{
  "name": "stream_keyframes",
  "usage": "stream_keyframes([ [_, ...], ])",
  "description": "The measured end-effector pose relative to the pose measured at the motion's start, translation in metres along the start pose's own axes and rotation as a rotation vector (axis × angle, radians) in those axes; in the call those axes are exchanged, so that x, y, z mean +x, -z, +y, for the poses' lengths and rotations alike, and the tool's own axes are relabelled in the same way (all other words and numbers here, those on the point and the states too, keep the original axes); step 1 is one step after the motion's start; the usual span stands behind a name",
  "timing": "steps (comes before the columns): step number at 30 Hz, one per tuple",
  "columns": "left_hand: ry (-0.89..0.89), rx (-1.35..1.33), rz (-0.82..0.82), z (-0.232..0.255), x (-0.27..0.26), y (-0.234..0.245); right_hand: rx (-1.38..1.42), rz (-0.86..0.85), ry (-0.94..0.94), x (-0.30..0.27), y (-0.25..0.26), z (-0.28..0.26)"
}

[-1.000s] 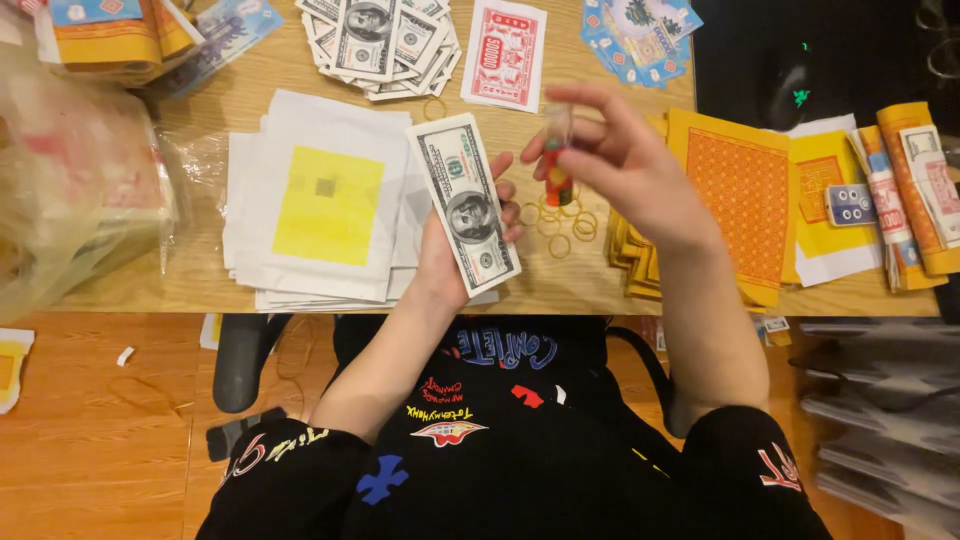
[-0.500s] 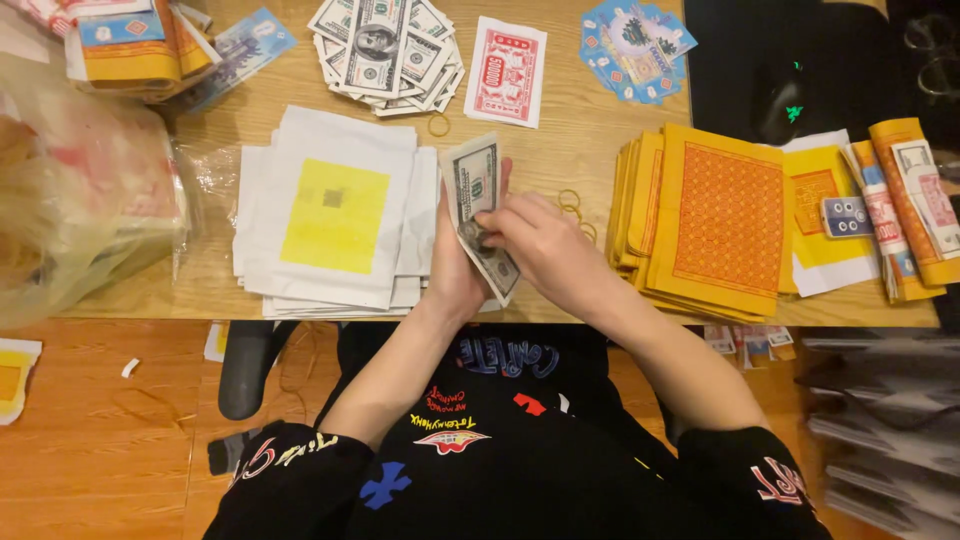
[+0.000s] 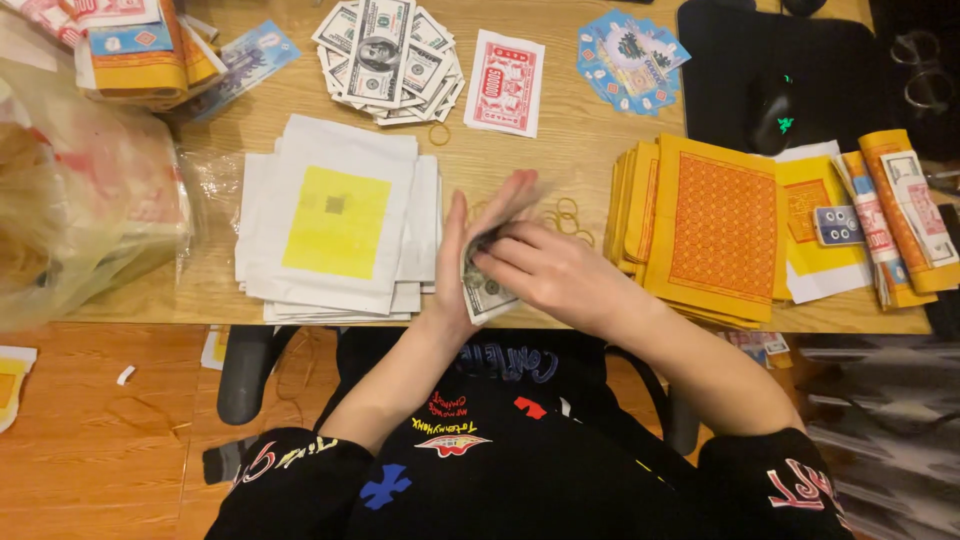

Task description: The person counts stacks of paper money, including US dollar bills and red banknotes, on a wooden desk. They separate the bills, align them, and place them into neat piles.

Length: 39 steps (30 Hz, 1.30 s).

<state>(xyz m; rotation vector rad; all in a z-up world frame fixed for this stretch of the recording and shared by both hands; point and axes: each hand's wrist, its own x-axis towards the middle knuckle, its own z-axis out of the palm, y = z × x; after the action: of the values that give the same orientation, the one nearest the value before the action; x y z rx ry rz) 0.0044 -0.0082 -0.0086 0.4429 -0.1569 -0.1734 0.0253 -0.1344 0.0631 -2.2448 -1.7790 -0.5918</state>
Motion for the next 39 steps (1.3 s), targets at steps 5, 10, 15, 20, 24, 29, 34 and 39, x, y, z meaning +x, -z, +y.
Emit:
stream_keyframes([
  [5, -0.050, 0.051, 0.189, 0.002, 0.003, 0.019, 0.175, 0.029, -0.180, 0.003, -0.023, 0.004],
  [10, -0.064, -0.048, 0.222, 0.000, 0.014, 0.046, 0.415, 0.091, -0.517, 0.005, -0.039, 0.004],
  [15, -0.018, -0.007, 0.129, 0.007, 0.007, 0.017, 1.127, 0.072, -0.888, -0.008, -0.039, 0.017],
  [20, -0.061, 0.170, 0.132, 0.014, 0.011, 0.011, 0.724, -0.064, -0.467, 0.013, 0.010, 0.006],
  [24, -0.030, 0.509, 0.110, 0.029, -0.005, -0.024, 0.084, -0.057, -0.046, 0.001, 0.009, 0.008],
  [29, 0.092, 0.019, 0.117, 0.020, -0.001, -0.007, 0.006, 0.014, 0.106, 0.002, 0.000, -0.004],
  [34, 0.046, -0.113, 0.204, 0.028, 0.005, 0.004, 0.131, 0.032, -0.055, 0.000, -0.023, 0.000],
  [39, 0.021, 0.142, 0.343, 0.037, 0.000, -0.016, 0.567, 0.131, -0.507, -0.002, -0.045, 0.002],
])
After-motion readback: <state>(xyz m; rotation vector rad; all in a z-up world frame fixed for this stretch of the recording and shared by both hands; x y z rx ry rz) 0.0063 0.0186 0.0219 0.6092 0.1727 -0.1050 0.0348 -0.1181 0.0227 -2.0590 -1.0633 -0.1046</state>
